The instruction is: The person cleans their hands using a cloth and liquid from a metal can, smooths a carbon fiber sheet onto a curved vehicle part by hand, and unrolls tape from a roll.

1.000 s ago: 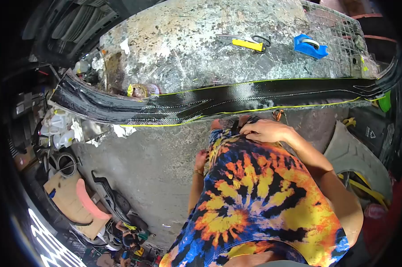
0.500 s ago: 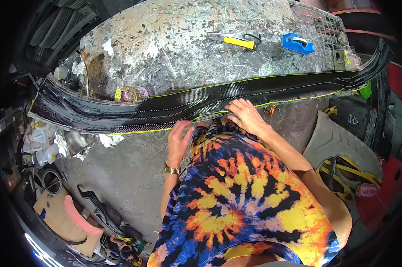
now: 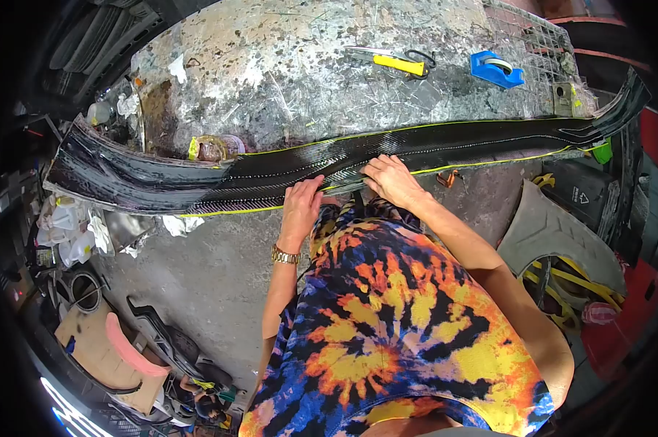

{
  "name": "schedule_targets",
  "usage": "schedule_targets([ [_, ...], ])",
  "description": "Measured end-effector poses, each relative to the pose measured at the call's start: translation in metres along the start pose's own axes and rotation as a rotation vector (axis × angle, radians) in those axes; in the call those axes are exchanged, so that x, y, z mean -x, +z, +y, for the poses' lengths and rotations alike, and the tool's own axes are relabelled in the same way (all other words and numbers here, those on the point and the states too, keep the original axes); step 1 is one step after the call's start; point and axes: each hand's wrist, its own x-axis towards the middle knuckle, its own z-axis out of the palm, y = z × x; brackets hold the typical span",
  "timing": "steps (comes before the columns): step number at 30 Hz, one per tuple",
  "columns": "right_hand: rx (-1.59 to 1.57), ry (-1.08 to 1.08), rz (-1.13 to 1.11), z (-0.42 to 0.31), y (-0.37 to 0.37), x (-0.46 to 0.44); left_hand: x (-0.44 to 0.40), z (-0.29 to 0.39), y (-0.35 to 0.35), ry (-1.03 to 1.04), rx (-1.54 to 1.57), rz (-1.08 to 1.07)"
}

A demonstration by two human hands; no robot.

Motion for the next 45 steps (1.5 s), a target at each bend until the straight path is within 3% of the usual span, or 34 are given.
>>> schedule_targets([
  [6,0.022,-0.044,0.068,0.001,0.008,-0.003,-0.001,-0.004,0.005,0.006,0.0,0.004],
  [21,-0.003,-0.025,-0.013,-0.002,0.011,-0.013,-0.001,-0.013,0.004,-0.115,0.25,-0.039],
  [30,-0.009,-0.15,0.033,-0.019,0.022,-0.026,0.002,-0.012,0.003,-0.113,0.198,0.012],
  [45,-0.005,-0.144,-0.008,-0.036,0.038,-0.047,0.009,-0.016,0.0,-0.123,0.21,0.037],
])
